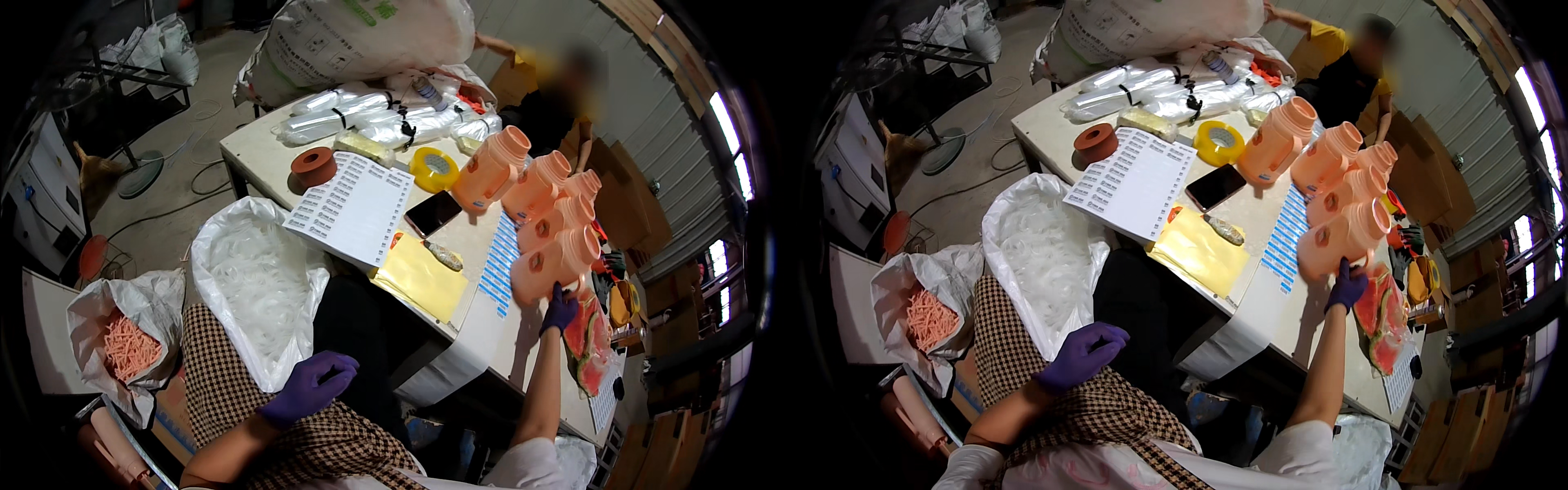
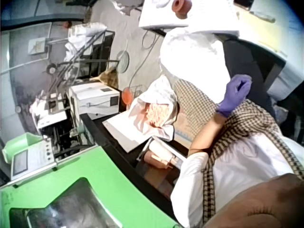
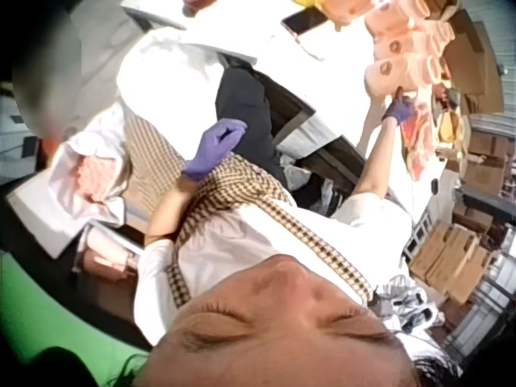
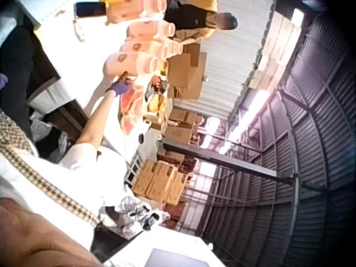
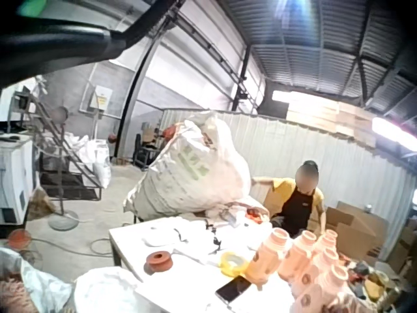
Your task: The person takes a large orange jug from a pile, inserts a white ring into the top, and applies a sticker to the side of the jug before placing it down.
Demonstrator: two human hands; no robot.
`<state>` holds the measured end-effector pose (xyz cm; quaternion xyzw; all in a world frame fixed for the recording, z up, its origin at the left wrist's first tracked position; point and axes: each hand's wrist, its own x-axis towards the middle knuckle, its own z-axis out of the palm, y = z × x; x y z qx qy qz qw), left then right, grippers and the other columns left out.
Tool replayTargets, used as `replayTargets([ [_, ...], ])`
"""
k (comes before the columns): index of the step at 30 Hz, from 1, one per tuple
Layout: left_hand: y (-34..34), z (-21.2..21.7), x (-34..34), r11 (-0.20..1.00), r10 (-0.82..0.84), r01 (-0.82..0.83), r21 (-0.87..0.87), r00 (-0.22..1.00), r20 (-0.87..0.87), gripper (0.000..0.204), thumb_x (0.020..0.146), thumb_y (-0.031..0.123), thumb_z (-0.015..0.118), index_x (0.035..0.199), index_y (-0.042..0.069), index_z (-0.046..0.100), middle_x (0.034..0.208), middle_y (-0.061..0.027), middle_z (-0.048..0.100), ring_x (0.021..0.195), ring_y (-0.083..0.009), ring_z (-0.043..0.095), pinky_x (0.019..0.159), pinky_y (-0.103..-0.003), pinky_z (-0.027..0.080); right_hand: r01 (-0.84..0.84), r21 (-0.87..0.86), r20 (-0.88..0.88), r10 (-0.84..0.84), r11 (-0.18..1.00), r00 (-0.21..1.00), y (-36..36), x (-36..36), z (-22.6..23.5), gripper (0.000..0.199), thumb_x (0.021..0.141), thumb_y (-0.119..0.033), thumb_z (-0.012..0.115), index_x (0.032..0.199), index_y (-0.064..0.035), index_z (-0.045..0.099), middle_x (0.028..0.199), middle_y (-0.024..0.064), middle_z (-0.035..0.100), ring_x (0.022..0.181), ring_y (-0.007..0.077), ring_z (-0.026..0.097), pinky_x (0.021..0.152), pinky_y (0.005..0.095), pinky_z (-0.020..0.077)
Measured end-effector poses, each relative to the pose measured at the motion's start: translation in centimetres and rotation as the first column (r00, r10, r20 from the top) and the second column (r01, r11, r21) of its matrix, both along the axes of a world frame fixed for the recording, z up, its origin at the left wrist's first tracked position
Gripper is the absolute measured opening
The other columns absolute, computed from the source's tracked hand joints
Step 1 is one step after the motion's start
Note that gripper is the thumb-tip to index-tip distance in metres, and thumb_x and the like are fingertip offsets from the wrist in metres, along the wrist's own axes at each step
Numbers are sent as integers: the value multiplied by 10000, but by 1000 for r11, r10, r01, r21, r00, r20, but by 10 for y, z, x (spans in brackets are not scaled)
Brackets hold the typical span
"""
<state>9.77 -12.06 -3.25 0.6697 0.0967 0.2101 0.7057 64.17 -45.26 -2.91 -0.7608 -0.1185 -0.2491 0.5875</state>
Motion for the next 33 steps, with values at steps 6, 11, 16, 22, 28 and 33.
replayTargets([
  [6, 7, -9, -47, 981, 167, -184, -55, 959, -228, 225, 960, 69, 623, 1164, -18, 661, 1059, -73, 689, 958, -121, 631, 875, -276, 509, 66, -266, 402, 49, 962, 914, 132, -93, 11, 796, 759, -312, 834, 1382, 43, 487, 1359, 208, 526, 1284, 374, 480, 1120, 472, 352],
  [11, 13, -5, -57, 918, 205, -299, -259, 919, -336, 166, 966, 67, 584, 1079, -23, 666, 1058, -99, 688, 967, -141, 626, 905, -301, 499, -244, -856, 37, 526, 456, 850, 216, -224, -42, 723, 758, -445, 802, 1322, -39, 601, 1387, 202, 547, 1300, 432, 443, 1103, 548, 336],
  [16, 17, -19, -70, 967, 237, -250, -57, 957, -169, 169, 959, 73, 608, 1088, -27, 653, 1066, -96, 679, 962, -124, 612, 888, -285, 492, -51, -854, 254, 500, 518, 828, 201, -225, -39, 357, 847, -304, 755, 1078, -32, 741, 1307, 165, 620, 1232, 385, 519, 1054, 489, 400],
  [22, 19, -19, -97, 927, 245, -308, -215, 930, -274, 193, 969, 47, 569, 1119, -47, 645, 1088, -89, 673, 947, -108, 598, 869, -265, 490, -715, -542, -217, 749, 441, 626, 155, -271, -4, 260, 1012, -201, 590, 1042, 22, 721, 879, 105, 711, 862, 152, 656, 793, 326, 519],
  [28, 22, -31, -90, 906, 379, -391, -162, 920, -99, 165, 963, 58, 594, 1083, -30, 665, 1065, -104, 687, 955, -140, 633, 890, -288, 503, -873, -304, -817, 368, 381, 445, 61, -251, -160, 243, 894, -130, 666, 1104, -12, 697, 981, 110, 716, 904, 238, 691, 811, 355, 551],
  [33, 24, -33, -111, 906, 373, -405, -122, 901, -223, 196, 945, 47, 582, 1090, -57, 664, 1086, -116, 676, 959, -151, 632, 856, -289, 513, -445, -882, -431, 113, 155, 895, 77, -203, -235, 612, 838, -480, 680, 1242, -21, 650, 1150, 276, 672, 1090, 392, 655, 955, 477, 503],
])
